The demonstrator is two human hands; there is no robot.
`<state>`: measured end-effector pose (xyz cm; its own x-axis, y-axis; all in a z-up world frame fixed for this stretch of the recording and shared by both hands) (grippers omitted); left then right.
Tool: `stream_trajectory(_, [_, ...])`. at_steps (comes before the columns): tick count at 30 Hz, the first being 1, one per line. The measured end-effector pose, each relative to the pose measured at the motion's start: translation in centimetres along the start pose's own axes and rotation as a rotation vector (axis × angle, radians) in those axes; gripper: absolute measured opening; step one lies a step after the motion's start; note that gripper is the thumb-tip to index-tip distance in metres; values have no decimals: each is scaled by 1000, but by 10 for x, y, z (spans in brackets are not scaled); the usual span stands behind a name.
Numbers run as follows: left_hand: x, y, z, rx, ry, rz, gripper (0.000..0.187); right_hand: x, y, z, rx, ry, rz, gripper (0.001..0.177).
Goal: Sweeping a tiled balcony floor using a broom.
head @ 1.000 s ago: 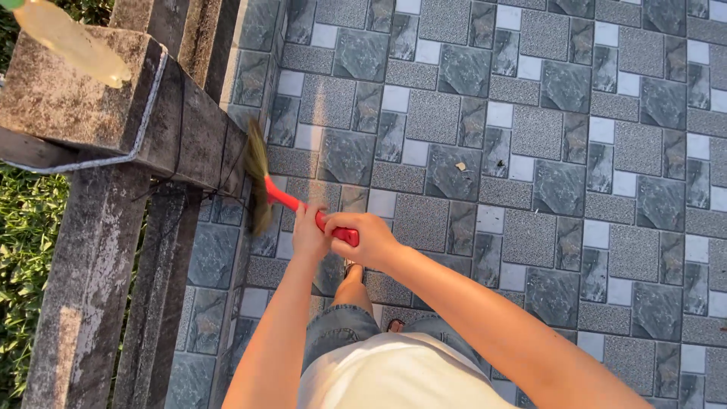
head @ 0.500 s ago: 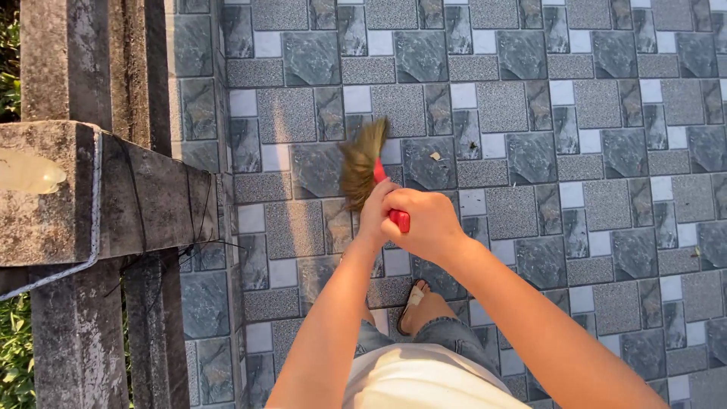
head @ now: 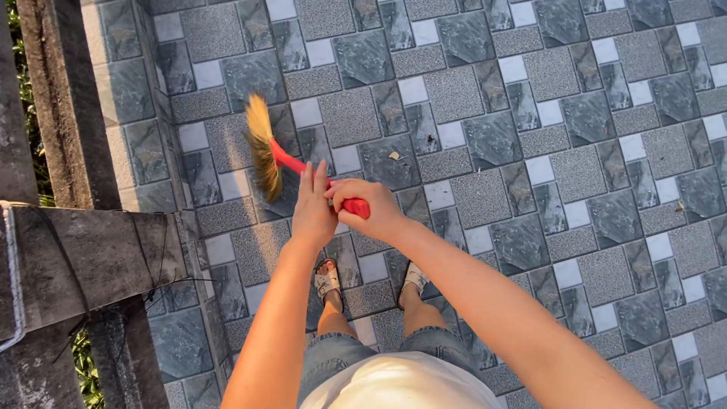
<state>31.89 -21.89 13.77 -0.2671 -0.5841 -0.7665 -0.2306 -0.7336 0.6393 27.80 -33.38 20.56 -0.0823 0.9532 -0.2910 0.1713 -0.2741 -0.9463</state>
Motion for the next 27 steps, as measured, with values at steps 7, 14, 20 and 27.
stream_trajectory(7, [99, 68, 14, -12, -147, -119, 81, -156, 62, 65, 211, 111, 69, 14])
stream_trajectory(14, [200, 177, 21, 68, -300, -41, 61, -360, 74, 147, 608, 286, 333, 12])
stream_trajectory(20, [222, 227, 44, 105, -413, -43, 55, -417, 91, 197, 772, 318, 607, 13])
stream_trajectory(27, [218, 219, 58, 63, -439, -30, 54, -329, 27, 187, 546, 332, 598, 11])
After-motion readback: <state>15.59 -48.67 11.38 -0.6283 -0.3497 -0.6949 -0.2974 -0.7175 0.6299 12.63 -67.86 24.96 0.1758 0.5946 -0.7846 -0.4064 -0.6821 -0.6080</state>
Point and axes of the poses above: each hand's wrist, its own z-axis away from the middle knuckle, its own x-axis out of the palm, y = z × x, the point moved 10 cm from there along -z, towards the middle knuckle, and after that the axes turned 9 degrees about -z, right-handed, at the moved point
